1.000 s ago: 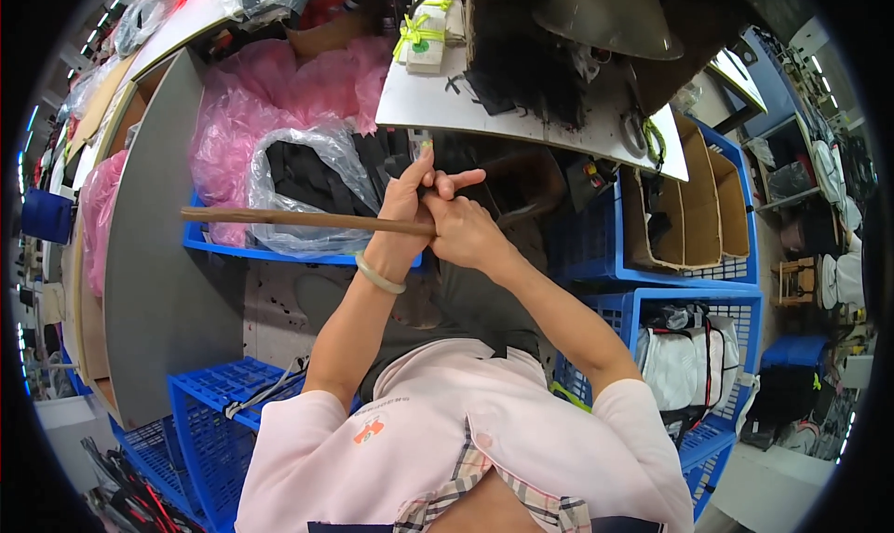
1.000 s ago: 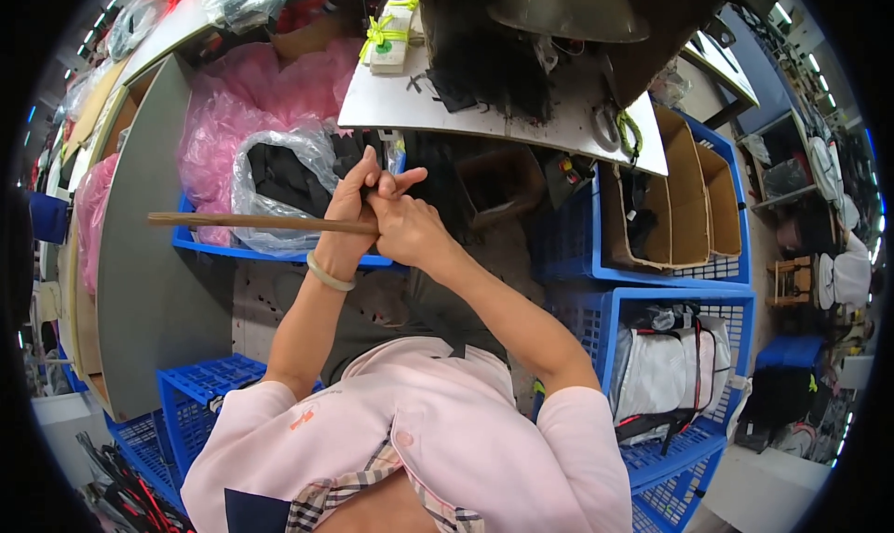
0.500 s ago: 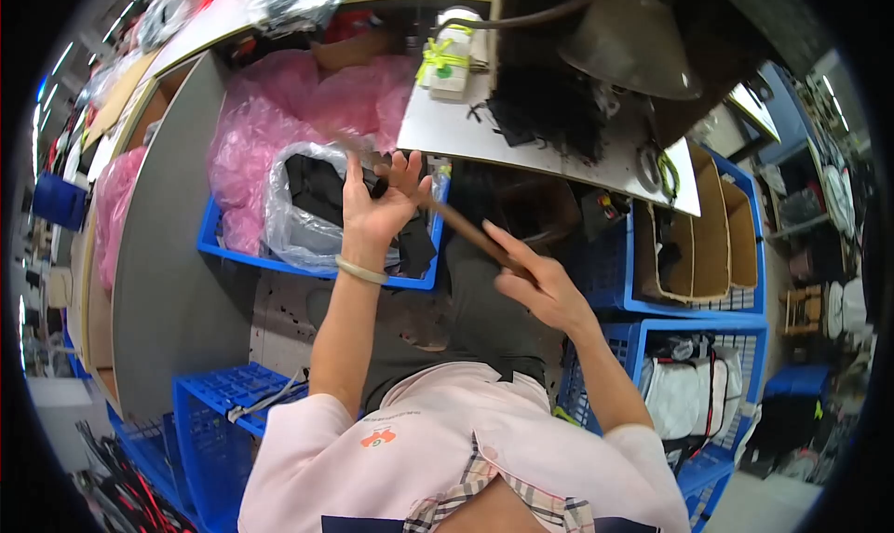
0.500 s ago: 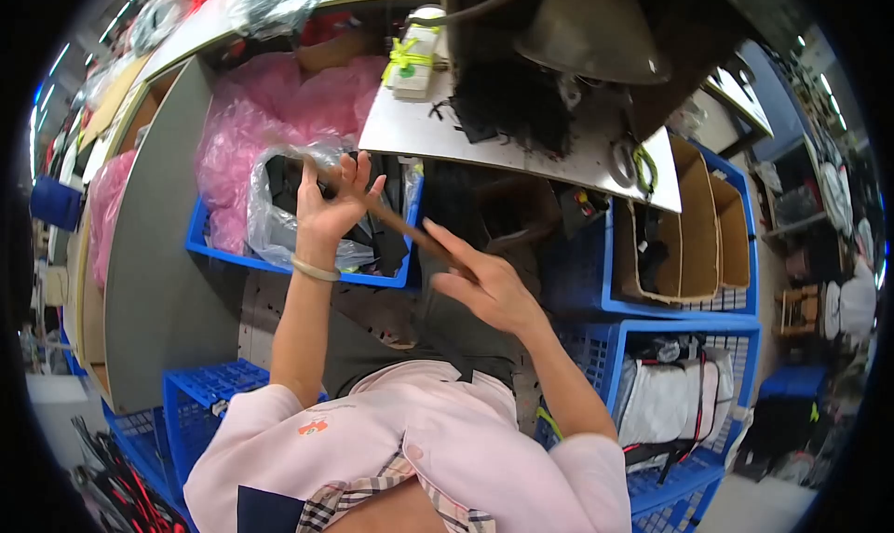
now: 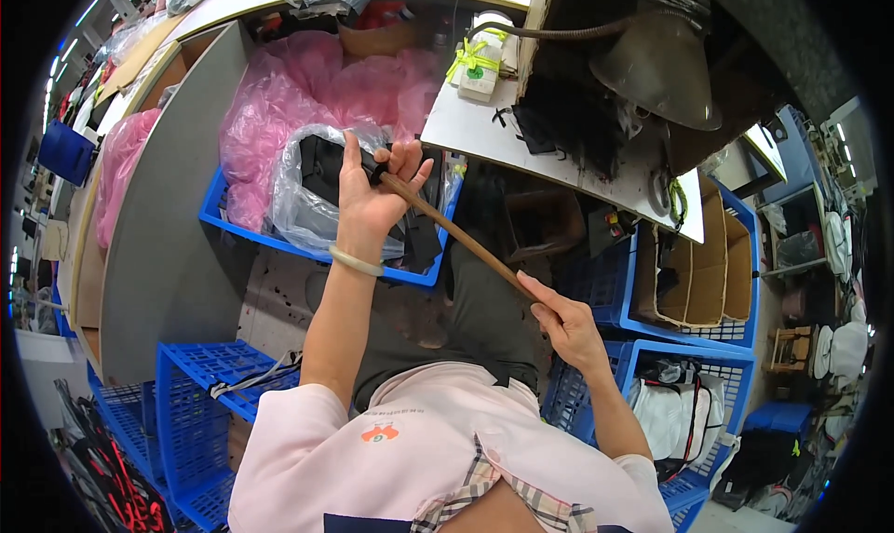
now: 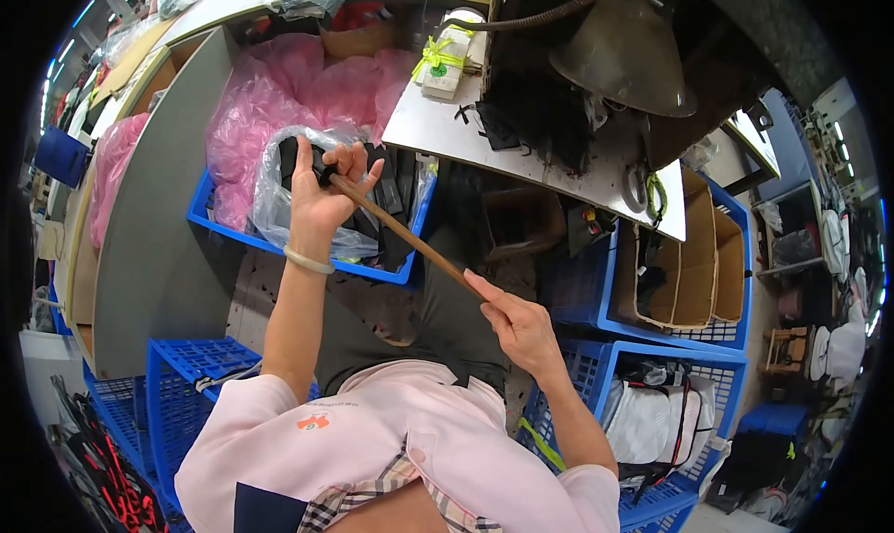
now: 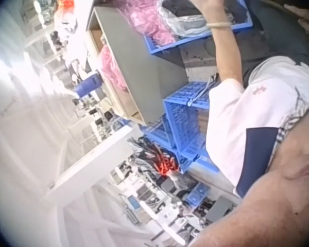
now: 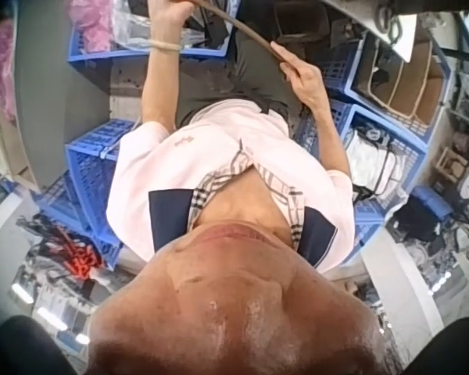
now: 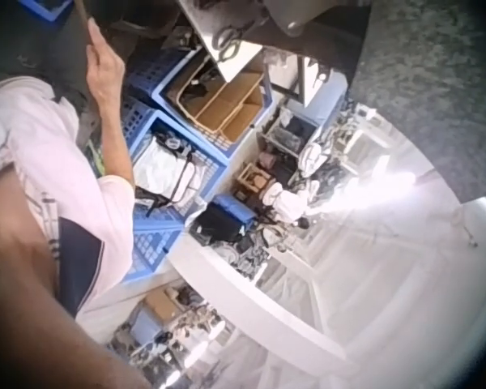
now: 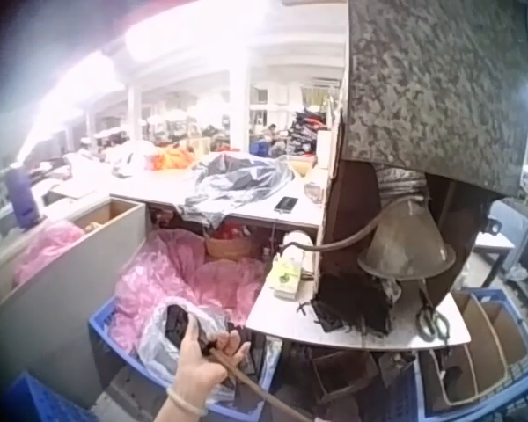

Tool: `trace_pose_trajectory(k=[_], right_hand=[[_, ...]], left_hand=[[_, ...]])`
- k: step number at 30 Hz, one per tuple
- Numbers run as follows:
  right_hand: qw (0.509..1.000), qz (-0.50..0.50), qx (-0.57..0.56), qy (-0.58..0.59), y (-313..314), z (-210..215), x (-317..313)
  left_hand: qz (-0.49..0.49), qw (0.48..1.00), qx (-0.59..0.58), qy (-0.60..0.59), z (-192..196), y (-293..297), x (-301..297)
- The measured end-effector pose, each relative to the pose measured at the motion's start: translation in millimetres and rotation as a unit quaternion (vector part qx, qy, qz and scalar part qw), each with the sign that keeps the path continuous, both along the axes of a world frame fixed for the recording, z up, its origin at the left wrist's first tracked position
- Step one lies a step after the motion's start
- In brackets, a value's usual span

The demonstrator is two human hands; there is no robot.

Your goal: The recorder is using a wooden rod to turn fabric straps inside out or insert a core in a factory workshop setting.

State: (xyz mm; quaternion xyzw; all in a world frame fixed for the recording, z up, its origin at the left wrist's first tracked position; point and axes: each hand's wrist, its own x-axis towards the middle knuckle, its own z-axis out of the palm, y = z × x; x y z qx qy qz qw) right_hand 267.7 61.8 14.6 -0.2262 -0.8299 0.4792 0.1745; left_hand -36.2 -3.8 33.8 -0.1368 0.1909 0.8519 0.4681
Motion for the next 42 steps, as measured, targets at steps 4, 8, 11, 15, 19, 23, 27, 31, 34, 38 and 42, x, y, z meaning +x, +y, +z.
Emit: trace_pose_trajectory(k=[4,8,11,15,19,23,27,31,34,38,42], right_hand=[[0.998,-0.007,-0.046,-0.031,-11,16,-14],[0.989,-0.086,-0.114,0.029,-26,11,-65],[0.965,-0.074,-0.248,0.05,-18,23,-60],[0.963,-0.091,-0.253,0.003,-13,14,-9],[0.935,-0.098,-0.339,0.043,-31,5,-56],[0.915,-0.074,-0.392,0.051,-27,8,-66],[0.972,-0.027,-0.233,0.013,-2,23,-61],[0.953,-0.08,-0.287,0.054,-17,13,-94],[0.934,-0.06,-0.349,0.043,-21,14,-96],[0.932,-0.068,-0.355,0.019,-25,16,-70],[0.894,-0.068,-0.434,0.084,-28,24,-113]], left_hand=[[-0.032,0.947,-0.003,0.32,-18,6,19],[-0.128,0.941,0.014,0.313,-14,20,100],[-0.074,0.947,0.022,0.312,4,17,79],[0.031,0.974,0.051,0.218,7,15,17],[0.024,0.956,0.069,0.283,-6,24,19],[0.03,0.945,0.085,0.315,7,11,6],[-0.051,0.947,0.085,0.305,8,9,-8],[-0.048,0.939,0.106,0.324,11,20,-4],[-0.011,0.936,0.106,0.335,11,11,-9],[0.048,0.963,0.071,0.256,5,8,-10],[-0.04,0.905,0.069,0.418,4,14,24]])
